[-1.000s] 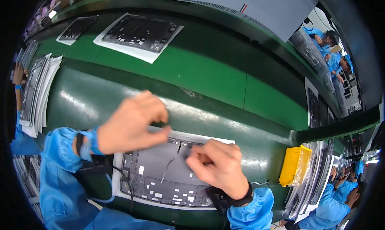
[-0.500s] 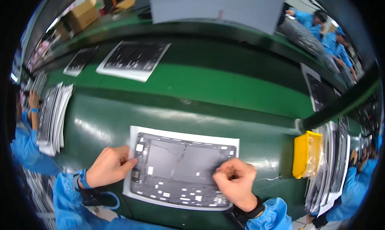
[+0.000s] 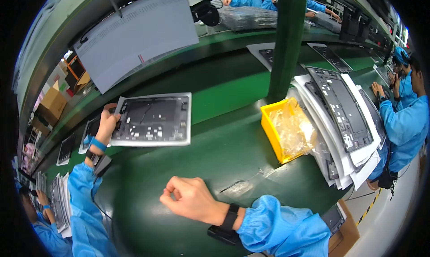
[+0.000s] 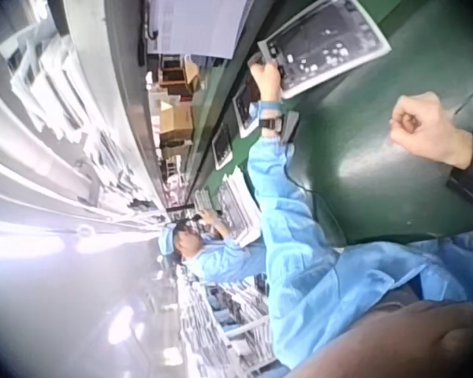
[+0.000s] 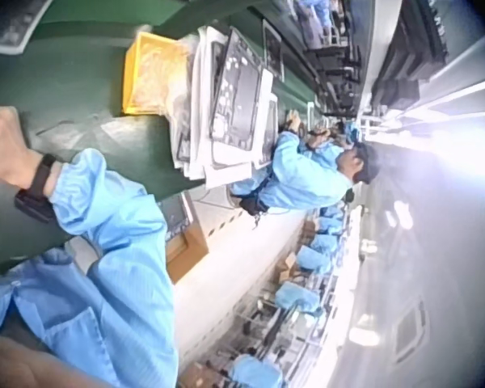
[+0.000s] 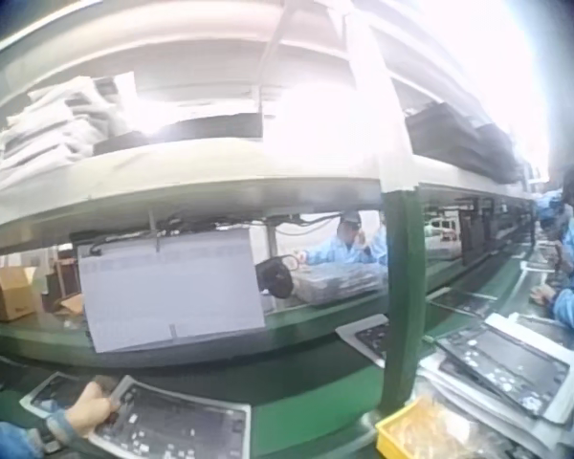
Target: The recorder is assembling internal components into electronic device chassis, specifically routing wires through clips and securing parts on an assembly line.
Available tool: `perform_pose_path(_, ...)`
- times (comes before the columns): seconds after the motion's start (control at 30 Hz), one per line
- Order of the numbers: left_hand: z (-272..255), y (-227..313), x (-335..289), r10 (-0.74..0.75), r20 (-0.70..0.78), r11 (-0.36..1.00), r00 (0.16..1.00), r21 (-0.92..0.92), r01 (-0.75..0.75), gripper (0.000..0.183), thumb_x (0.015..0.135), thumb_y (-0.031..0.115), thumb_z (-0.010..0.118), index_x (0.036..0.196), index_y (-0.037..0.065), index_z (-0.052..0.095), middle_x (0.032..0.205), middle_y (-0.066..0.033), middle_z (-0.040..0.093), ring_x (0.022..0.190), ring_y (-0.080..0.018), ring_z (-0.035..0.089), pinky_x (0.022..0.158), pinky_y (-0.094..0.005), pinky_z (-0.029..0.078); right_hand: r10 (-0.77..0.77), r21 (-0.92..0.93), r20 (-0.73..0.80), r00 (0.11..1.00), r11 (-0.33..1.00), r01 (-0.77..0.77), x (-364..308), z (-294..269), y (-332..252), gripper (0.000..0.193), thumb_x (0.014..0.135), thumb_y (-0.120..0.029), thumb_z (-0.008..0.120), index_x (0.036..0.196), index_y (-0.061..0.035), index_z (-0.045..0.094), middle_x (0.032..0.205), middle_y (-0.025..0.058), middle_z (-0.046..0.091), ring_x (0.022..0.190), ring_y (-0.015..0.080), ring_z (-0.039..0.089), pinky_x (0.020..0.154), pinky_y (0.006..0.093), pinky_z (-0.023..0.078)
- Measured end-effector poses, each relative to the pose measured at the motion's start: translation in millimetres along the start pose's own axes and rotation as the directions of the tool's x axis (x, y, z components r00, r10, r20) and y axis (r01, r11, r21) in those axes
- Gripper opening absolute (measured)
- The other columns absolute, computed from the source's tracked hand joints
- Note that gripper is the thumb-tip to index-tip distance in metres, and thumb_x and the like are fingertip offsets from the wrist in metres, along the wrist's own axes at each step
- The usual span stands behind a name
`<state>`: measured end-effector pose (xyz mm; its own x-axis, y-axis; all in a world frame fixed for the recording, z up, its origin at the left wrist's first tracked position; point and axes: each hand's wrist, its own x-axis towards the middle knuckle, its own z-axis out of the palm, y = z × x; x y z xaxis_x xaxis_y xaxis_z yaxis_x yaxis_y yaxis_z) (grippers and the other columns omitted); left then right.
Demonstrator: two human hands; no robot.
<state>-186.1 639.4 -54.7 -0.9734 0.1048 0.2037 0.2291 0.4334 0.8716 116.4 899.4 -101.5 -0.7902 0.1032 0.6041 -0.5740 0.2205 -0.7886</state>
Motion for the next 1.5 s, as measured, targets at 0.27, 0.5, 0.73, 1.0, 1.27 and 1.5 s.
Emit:
perform_pose_path(0.27, 80.0, 3.7, 67.0, 0.396, -0.048, 0.275, 0.917, 0.959, -0.069, 0.048, 0.083, 0.009, 0.067, 0.129, -0.001, 0.057, 0.122, -0.0252, 0.065, 0.112, -0.0382, 0.065, 0.096, -0.0442, 0.053, -0.156, 0.010, 0.046, 0.987, 0.988, 0.156, -5.3, 6.4, 6.7, 0.018, 0.078, -0.004, 0.076, 0.077, -0.0059, 0.058, 0.059, 0.0024, 0.059, 0.045, 0.0178, 0.057, 0.043, 0.0317, 0.044)
perform_pose_path(0.5, 258.3, 158.8, 47.4, 0.228, 0.364, 0.587, 0.903, 0.688, -0.426, 0.043, 0.078, 0.033, 0.067, 0.094, -0.007, 0.072, 0.103, -0.0291, 0.073, 0.099, -0.0472, 0.071, 0.088, -0.0522, 0.058, -0.162, 0.010, 0.184, 0.969, 0.987, 0.163, -15.5, -1.3, 1.1, 0.020, 0.079, -0.006, 0.074, 0.075, -0.0055, 0.055, 0.065, 0.0040, 0.058, 0.051, 0.0245, 0.060, 0.045, 0.0364, 0.046)
perform_pose_path(0.73, 458.7, 221.0, 36.6, -0.044, 0.707, 0.972, 0.706, 0.194, -0.134, 0.030, 0.082, 0.030, 0.065, 0.075, 0.002, 0.069, 0.063, -0.0079, 0.064, 0.049, -0.0237, 0.059, 0.046, -0.0372, 0.045, -0.187, 0.014, 0.353, 0.917, 0.981, 0.194, -49.9, 15.9, 22.9, 0.023, 0.077, -0.020, 0.071, 0.088, -0.0011, 0.063, 0.079, 0.0165, 0.063, 0.072, 0.0384, 0.065, 0.063, 0.0480, 0.050)
perform_pose_path(1.0, 559.1, 163.1, 110.5, 0.051, 0.870, 0.987, 0.491, -0.121, 0.110, 0.028, 0.093, 0.044, 0.068, 0.100, 0.018, 0.075, 0.087, 0.0006, 0.072, 0.077, -0.0167, 0.066, 0.060, -0.0354, 0.046, -0.104, 0.104, 0.344, 0.933, 0.992, 0.073, -56.0, 15.6, 19.0, 0.029, 0.078, -0.026, 0.068, 0.104, -0.0119, 0.070, 0.098, 0.0149, 0.068, 0.089, 0.0394, 0.065, 0.083, 0.0508, 0.046)
perform_pose_path(1.27, 467.3, 171.9, 86.2, 0.157, 0.554, 0.847, 0.817, -0.501, 0.176, 0.030, 0.086, 0.027, 0.077, 0.104, 0.003, 0.077, 0.091, -0.0124, 0.073, 0.078, -0.0190, 0.068, 0.066, -0.0322, 0.052, -0.255, 0.131, 0.301, 0.919, 0.965, 0.226, -40.6, 1.2, 18.0, 0.020, 0.077, -0.017, 0.071, 0.090, -0.0044, 0.063, 0.076, 0.0131, 0.060, 0.067, 0.0347, 0.061, 0.059, 0.0443, 0.046)
perform_pose_path(1.5, 264.9, 167.3, 9.4, 0.240, 0.089, 0.958, 0.967, -0.182, -0.221, 0.022, 0.089, 0.011, 0.069, 0.104, -0.005, 0.064, 0.084, -0.0108, 0.064, 0.065, -0.0174, 0.059, 0.056, -0.0348, 0.048, -0.223, 0.087, 0.222, 0.949, 0.974, 0.209, -27.8, -12.2, -3.3, 0.017, 0.075, -0.005, 0.070, 0.072, -0.0031, 0.053, 0.062, 0.0094, 0.050, 0.052, 0.0285, 0.055, 0.046, 0.0398, 0.043)
